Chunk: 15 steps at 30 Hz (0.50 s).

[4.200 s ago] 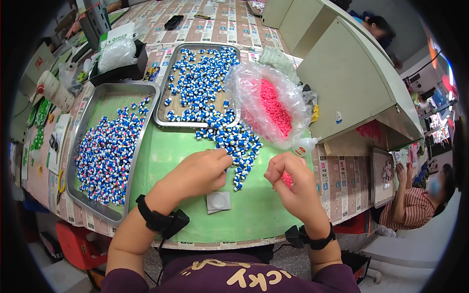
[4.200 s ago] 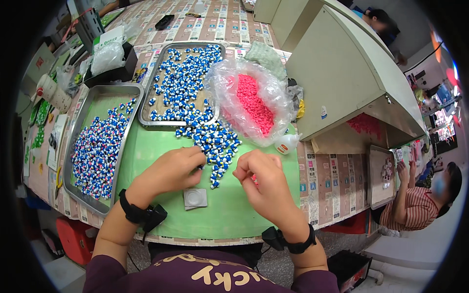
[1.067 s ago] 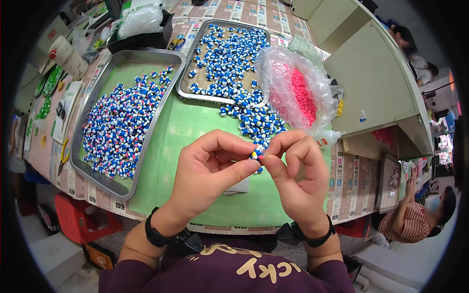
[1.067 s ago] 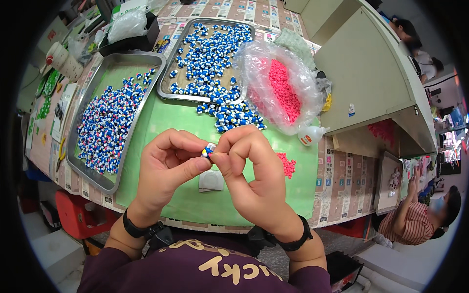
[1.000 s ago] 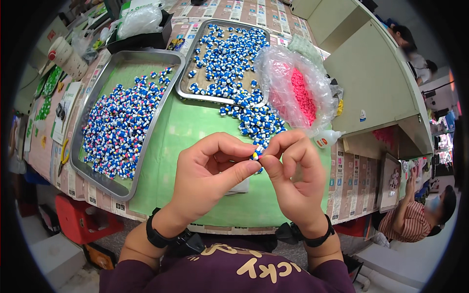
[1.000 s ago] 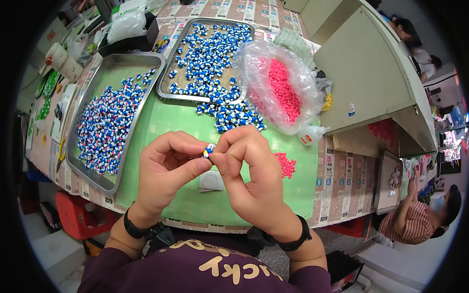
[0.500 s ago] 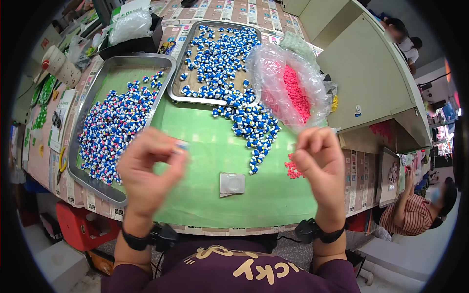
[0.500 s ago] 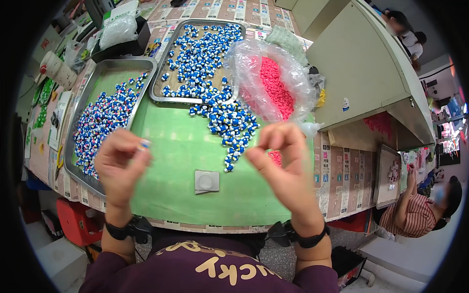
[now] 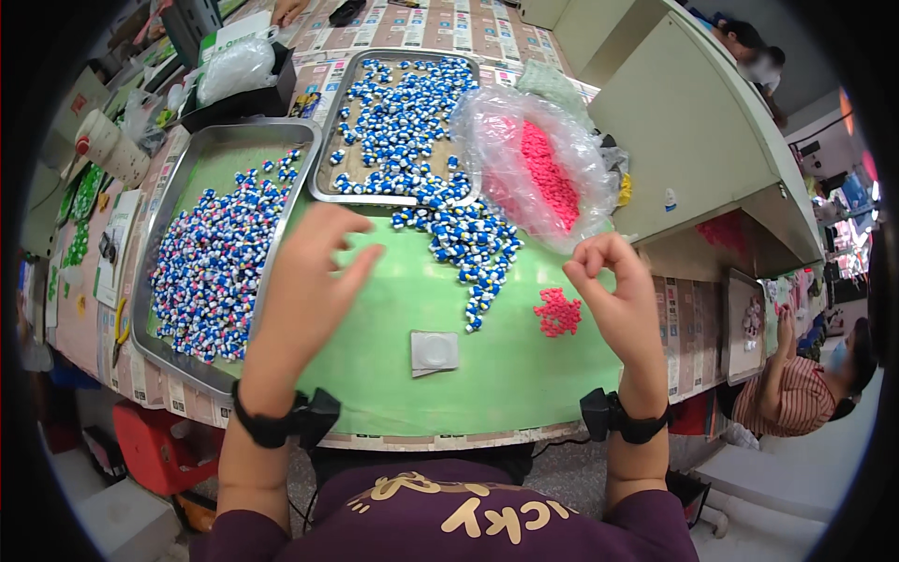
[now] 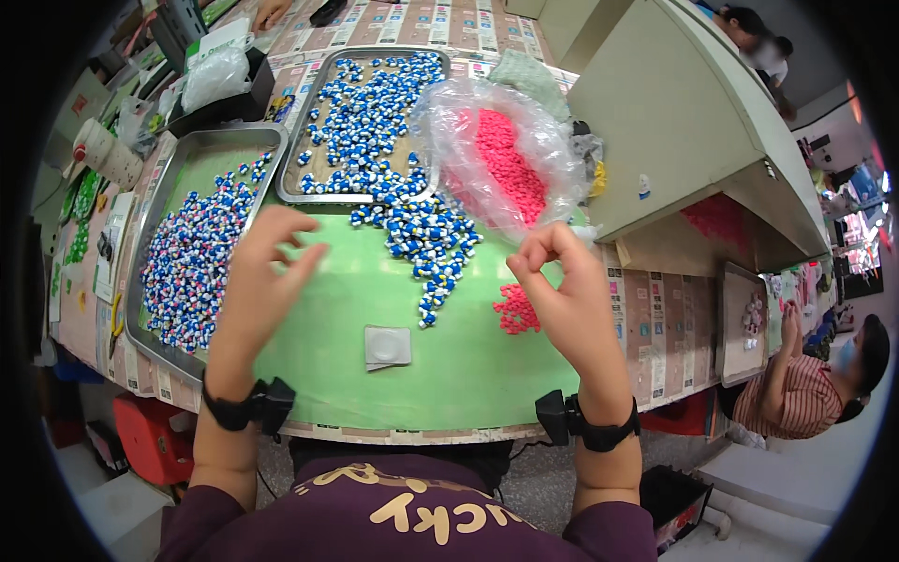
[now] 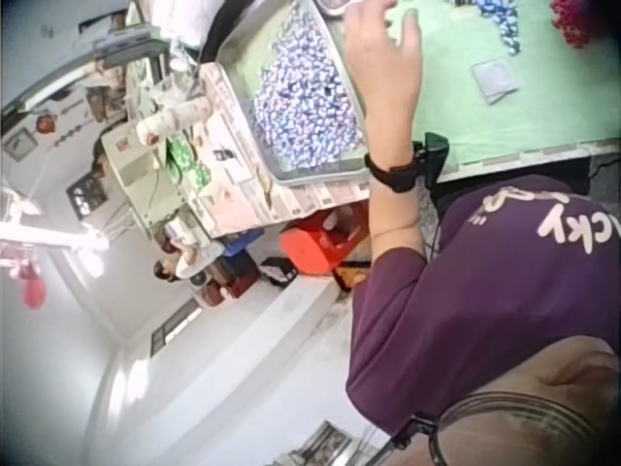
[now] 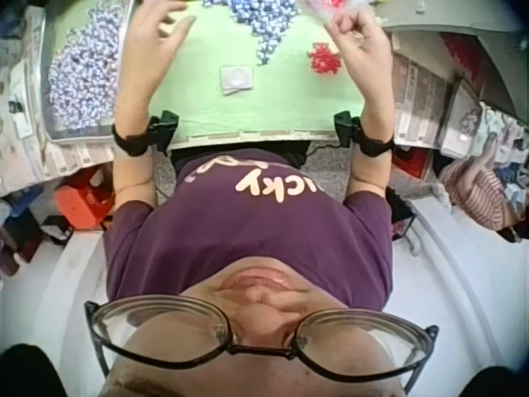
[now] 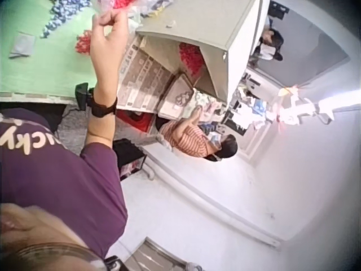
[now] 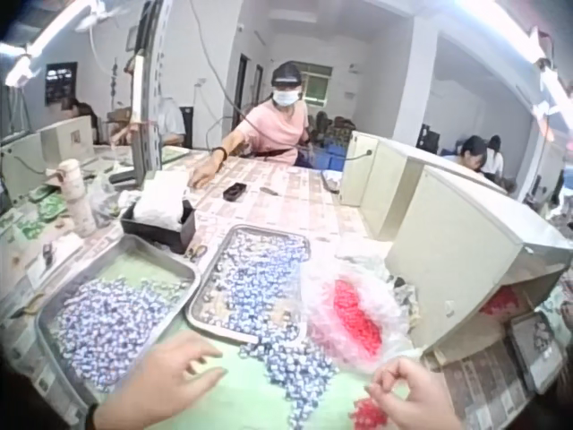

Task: The person sits at a workstation and repeatedly picks up small blue and white capsule halves and pink plastic pieces. They manually insert the pink pieces into the capsules and place the assembled units into a metal tray. The person occasionally shifts the tray to make space for more items.

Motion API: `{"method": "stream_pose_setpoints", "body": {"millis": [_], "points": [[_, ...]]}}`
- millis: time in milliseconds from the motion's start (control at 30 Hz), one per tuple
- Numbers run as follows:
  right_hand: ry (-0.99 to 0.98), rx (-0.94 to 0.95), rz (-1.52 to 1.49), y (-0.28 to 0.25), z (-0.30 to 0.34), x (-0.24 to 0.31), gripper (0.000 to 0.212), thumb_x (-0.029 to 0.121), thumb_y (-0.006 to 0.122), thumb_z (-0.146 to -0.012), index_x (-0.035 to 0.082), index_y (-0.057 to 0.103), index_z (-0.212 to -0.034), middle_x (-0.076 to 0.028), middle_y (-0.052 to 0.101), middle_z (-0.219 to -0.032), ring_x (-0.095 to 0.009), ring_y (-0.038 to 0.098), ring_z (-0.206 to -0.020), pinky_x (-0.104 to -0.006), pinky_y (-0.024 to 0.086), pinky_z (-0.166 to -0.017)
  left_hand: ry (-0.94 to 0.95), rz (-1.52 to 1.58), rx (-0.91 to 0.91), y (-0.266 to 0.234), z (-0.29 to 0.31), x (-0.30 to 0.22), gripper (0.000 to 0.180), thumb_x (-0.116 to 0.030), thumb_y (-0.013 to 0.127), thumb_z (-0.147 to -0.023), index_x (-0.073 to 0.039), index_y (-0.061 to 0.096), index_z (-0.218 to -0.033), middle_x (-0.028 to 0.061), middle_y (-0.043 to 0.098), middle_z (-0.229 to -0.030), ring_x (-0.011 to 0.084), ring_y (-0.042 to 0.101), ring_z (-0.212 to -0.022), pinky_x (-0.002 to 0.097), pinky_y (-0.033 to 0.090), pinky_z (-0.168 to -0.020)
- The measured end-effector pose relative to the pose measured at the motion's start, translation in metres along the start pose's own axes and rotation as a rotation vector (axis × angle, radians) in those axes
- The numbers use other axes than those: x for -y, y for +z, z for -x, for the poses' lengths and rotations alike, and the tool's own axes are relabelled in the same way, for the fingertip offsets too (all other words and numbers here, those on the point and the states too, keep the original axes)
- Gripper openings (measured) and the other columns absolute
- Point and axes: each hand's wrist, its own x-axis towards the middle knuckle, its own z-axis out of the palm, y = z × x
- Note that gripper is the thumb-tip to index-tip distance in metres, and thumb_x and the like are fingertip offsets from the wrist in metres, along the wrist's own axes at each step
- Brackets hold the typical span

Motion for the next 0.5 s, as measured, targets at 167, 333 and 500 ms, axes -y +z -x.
{"method": "stream_pose_setpoints", "body": {"millis": [167, 333, 500], "points": [[0.076, 0.139, 0.264, -0.014, 0.017, -0.034, 0.016, -0.008, 0.057, -0.08, 0.001, 0.045, -0.079, -0.006, 0.056, -0.075, -0.014, 0.055, -0.074, -0.0275, 0.046, -0.072, 0.155, -0.18, 0.024, 0.057, -0.016, 0.018, 0.031, -0.006, 0.072, -0.074, -0.005, 0.059, -0.102, 0.0118, 0.058, -0.103, 0.0321, 0.059, -0.096, 0.0406, 0.049, -0.079], [0.037, 0.159, 0.25, 0.001, 0.016, -0.04, 0.012, -0.01, 0.055, -0.076, 0.0, 0.049, -0.079, -0.011, 0.055, -0.073, -0.024, 0.057, -0.07, -0.0331, 0.046, -0.065, 0.133, -0.218, 0.024, 0.066, -0.026, 0.025, 0.022, -0.003, 0.069, -0.075, -0.002, 0.058, -0.094, 0.0123, 0.057, -0.092, 0.0318, 0.06, -0.079, 0.04, 0.048, -0.069], [-0.077, 0.215, 0.33, 0.016, 0.001, -0.046, 0.012, -0.009, 0.056, -0.072, 0.0, 0.048, -0.075, -0.014, 0.055, -0.071, -0.033, 0.056, -0.069, -0.0393, 0.044, -0.061, 0.16, -0.261, -0.039, 0.056, -0.02, 0.038, 0.019, 0.001, 0.064, -0.075, -0.003, 0.058, -0.093, 0.0126, 0.057, -0.085, 0.0307, 0.06, -0.071, 0.0393, 0.048, -0.064]]}}
